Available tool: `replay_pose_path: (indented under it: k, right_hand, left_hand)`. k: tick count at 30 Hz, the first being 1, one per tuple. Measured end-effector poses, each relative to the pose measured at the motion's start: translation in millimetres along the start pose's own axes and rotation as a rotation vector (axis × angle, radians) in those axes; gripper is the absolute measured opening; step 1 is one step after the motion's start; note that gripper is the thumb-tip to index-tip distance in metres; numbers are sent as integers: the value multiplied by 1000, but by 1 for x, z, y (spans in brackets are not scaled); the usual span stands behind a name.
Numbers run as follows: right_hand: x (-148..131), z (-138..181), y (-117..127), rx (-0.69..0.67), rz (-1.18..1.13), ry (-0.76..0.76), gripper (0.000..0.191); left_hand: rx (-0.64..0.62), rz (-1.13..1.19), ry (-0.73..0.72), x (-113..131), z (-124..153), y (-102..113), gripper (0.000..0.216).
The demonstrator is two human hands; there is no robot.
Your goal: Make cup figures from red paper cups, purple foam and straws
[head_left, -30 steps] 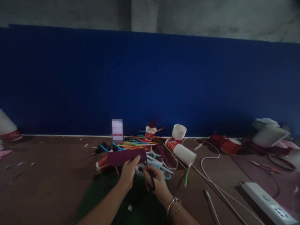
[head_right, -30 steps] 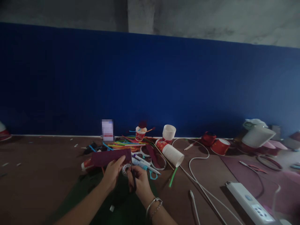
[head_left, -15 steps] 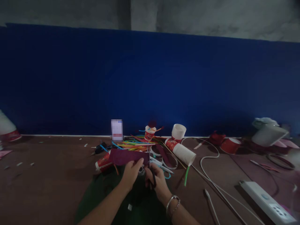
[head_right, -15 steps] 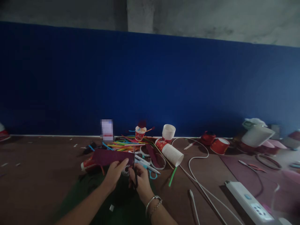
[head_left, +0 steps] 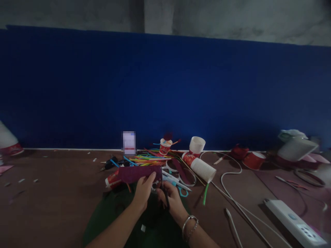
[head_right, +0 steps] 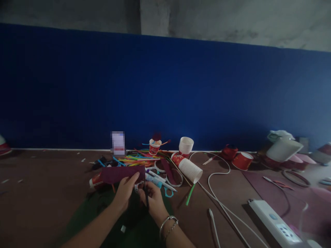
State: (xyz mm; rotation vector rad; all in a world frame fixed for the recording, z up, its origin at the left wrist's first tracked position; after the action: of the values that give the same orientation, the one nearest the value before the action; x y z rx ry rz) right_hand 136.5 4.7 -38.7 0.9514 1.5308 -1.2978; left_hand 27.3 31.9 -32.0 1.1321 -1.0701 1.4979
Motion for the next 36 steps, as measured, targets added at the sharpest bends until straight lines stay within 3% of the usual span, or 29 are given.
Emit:
replay_pose_path:
  k: [15, 31, 36]
  right_hand:
    - [4, -2, 3, 30, -5, -18, 37]
    - [0, -1, 1, 64, 7, -62, 39]
    - [-2, -1, 2, 65, 24, -62, 37]
  left_hand:
    - [-39, -129, -18, 5, 4, 0, 36]
    - [-42, -57, 7, 11, 5, -1, 32]
    - [-96, -53, 6, 12, 1, 1, 32]
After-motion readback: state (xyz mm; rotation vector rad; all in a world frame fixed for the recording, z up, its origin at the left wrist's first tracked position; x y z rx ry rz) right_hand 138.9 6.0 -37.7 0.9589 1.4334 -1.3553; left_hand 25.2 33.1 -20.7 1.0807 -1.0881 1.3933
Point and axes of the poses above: each hand's wrist, its own z-axis away from the middle knuckle, its own y-axis out of the back of the hand, x = y × z, the point moved 3 cm from there along -z, towards the middle knuckle, and after that the axes turned 14 degrees about -z, right-handed, at the moved point
